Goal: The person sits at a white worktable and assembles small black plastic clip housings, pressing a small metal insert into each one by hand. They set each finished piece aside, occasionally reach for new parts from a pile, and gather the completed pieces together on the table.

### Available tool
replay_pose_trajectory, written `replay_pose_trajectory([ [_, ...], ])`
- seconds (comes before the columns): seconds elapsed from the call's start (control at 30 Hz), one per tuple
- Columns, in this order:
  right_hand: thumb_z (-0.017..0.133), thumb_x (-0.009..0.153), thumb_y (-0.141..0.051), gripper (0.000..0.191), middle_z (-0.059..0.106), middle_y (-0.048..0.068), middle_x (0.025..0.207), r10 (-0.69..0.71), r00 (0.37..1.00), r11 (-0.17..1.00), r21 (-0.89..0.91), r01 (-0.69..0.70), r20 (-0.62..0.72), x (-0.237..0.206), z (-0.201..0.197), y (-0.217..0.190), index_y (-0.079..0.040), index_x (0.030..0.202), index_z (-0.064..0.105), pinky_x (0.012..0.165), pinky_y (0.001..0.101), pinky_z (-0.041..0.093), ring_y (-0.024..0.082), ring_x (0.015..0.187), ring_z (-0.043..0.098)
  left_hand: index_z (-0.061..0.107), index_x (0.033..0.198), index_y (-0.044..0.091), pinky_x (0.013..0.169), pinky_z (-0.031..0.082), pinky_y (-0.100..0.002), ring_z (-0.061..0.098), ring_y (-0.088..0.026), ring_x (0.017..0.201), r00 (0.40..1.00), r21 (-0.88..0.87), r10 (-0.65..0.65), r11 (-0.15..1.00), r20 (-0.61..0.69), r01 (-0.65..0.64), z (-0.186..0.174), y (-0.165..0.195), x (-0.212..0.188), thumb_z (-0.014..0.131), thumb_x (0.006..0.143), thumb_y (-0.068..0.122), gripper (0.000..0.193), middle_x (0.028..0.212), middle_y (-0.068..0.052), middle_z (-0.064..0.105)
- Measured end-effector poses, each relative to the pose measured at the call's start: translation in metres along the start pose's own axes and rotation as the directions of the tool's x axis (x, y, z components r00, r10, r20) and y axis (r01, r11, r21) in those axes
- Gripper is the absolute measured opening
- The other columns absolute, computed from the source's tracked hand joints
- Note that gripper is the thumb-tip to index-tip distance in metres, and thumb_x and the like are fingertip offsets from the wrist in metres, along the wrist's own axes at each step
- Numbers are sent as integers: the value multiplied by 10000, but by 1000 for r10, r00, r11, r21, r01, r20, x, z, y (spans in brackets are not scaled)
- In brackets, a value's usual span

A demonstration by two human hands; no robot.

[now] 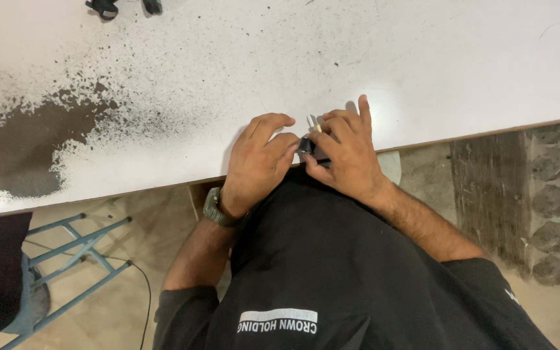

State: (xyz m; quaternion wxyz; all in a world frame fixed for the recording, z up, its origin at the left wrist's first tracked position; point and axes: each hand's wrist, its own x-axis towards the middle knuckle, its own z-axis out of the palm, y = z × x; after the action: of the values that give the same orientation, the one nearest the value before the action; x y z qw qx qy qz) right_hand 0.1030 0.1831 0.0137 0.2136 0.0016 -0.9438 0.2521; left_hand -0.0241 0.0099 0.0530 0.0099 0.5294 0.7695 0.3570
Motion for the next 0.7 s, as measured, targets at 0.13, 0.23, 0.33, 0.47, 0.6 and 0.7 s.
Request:
replay_pose_trajectory([
  [0.13,843,794,-191,347,586,116,1113,-59,998,998,-1,59,13,0,4,-1,-47,1078,705,1240,732,164,322,1239,553,721,1008,82,939,523,-403,627,-256,1151,995,-7,-101,995,-15,101,4,0,0,762,899,72,117,1233,-34,659],
  [0.23,843,752,-190,344,575,100,1051,-1,1000,1000,8,2,-27,1,6,0,-59,1042,712,1224,744,183,308,1189,559,725,1009,89,935,531,-401,631,-252,1149,993,-38,-122,992,-8,121,5,-2,0,773,891,77,128,1250,-36,658],
  [0.33,862,775,-211,369,574,113,1077,3,998,1000,29,-2,-59,0,6,1,-37,1056,697,1224,745,193,324,1187,546,717,993,84,925,527,-408,624,-270,1177,999,-33,-41,999,-18,40,1,-3,-8,778,845,69,161,1279,-65,640],
  [0.47,870,760,-217,350,574,118,1069,21,998,1000,17,-20,-59,-2,8,2,-47,1005,687,1210,752,187,320,1162,547,704,974,96,941,534,-407,621,-271,1221,996,144,56,989,-71,-45,5,-5,-16,793,850,74,154,1284,-70,631],
  [0.6,875,779,-239,357,568,124,1081,34,998,999,24,-33,-55,-3,11,2,-47,1015,689,1213,755,178,322,1166,538,721,1036,79,930,537,-399,618,-269,1251,982,305,183,939,-47,-161,11,-5,-21,797,882,82,172,1297,-77,630],
  [0.7,872,782,-244,371,568,128,1095,17,999,1000,27,-16,-31,-3,9,3,-40,1036,695,1216,755,166,322,1183,540,713,1042,92,931,549,-397,623,-265,1252,971,354,235,912,-36,-208,13,-2,-20,803,937,126,142,1318,-84,629],
])
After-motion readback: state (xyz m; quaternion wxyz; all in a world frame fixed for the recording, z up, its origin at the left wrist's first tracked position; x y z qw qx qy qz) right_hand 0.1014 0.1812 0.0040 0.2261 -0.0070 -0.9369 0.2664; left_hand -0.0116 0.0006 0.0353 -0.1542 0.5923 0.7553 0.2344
